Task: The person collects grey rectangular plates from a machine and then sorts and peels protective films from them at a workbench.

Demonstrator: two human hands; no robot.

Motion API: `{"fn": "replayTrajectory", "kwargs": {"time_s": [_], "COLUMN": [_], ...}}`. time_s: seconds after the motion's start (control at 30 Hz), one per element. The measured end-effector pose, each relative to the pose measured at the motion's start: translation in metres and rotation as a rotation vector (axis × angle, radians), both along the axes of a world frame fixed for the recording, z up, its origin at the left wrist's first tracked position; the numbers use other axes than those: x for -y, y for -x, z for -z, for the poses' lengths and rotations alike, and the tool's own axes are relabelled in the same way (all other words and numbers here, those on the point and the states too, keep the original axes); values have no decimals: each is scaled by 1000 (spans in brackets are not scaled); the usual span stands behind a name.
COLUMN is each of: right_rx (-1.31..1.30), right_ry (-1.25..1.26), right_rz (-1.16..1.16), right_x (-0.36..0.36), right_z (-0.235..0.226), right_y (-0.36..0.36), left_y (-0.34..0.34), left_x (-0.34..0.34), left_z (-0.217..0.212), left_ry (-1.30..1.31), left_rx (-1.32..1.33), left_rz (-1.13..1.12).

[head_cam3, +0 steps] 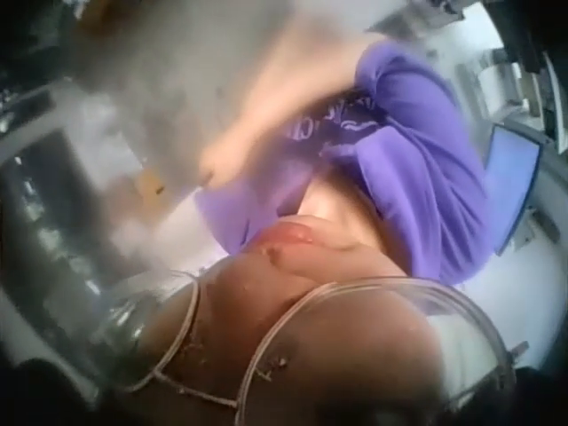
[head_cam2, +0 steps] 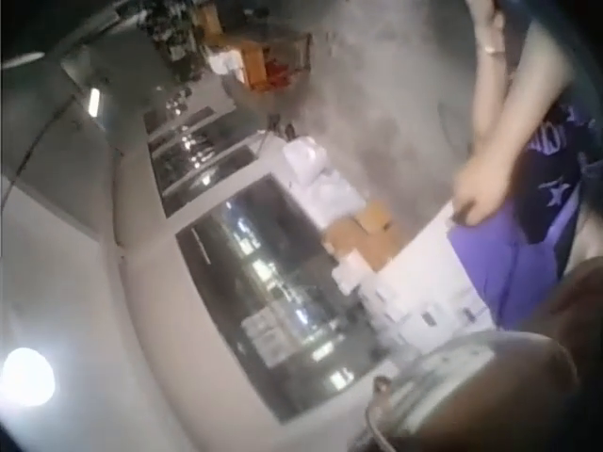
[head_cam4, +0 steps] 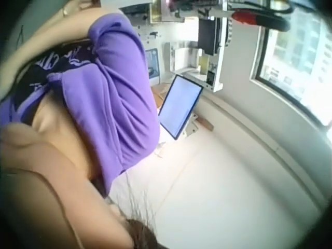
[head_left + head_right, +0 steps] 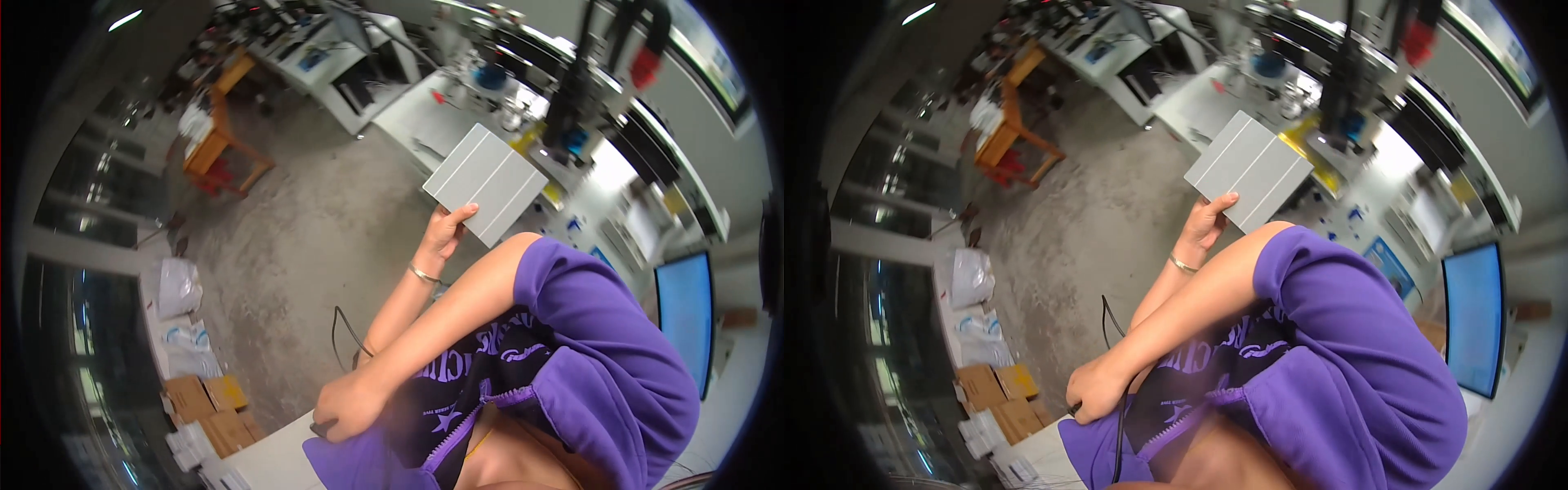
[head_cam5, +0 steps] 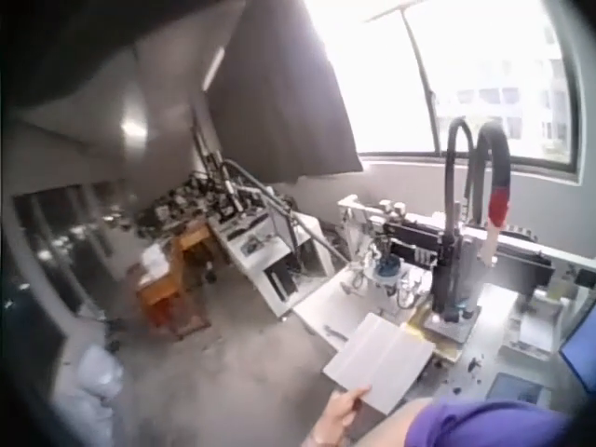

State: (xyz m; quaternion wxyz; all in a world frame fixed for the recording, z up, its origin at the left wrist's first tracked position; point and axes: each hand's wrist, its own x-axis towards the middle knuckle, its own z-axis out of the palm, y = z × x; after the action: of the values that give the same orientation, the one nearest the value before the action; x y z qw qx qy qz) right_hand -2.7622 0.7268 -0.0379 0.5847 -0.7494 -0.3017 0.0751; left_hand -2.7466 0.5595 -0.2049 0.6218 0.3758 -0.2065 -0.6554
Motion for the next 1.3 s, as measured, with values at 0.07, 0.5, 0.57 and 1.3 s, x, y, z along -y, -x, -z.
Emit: {"fn": "replayTrajectory", "kwargs": {"time_s": [0.07,0.5,0.57,1.3], "right_rx": [28,748,733,678], "right_ry": [9,-618,-523,-1075], "right_rz": [-83,-1025,-964,-243], "right_x": [-7,-15,25,334], "right_z": [-12,-86,-84,-52], "right_y": [-36,-244,-290,-934], "left_y": [-65,-495,-545,-985], "left_x": [5,-76,-85,-155], "left_z": [2,-25,-23,-50], "left_ry": [-58,-233,-247,-273], "left_rx": [71,182,125,51], "left_rz": [-80,-551,-560,-1450]}}
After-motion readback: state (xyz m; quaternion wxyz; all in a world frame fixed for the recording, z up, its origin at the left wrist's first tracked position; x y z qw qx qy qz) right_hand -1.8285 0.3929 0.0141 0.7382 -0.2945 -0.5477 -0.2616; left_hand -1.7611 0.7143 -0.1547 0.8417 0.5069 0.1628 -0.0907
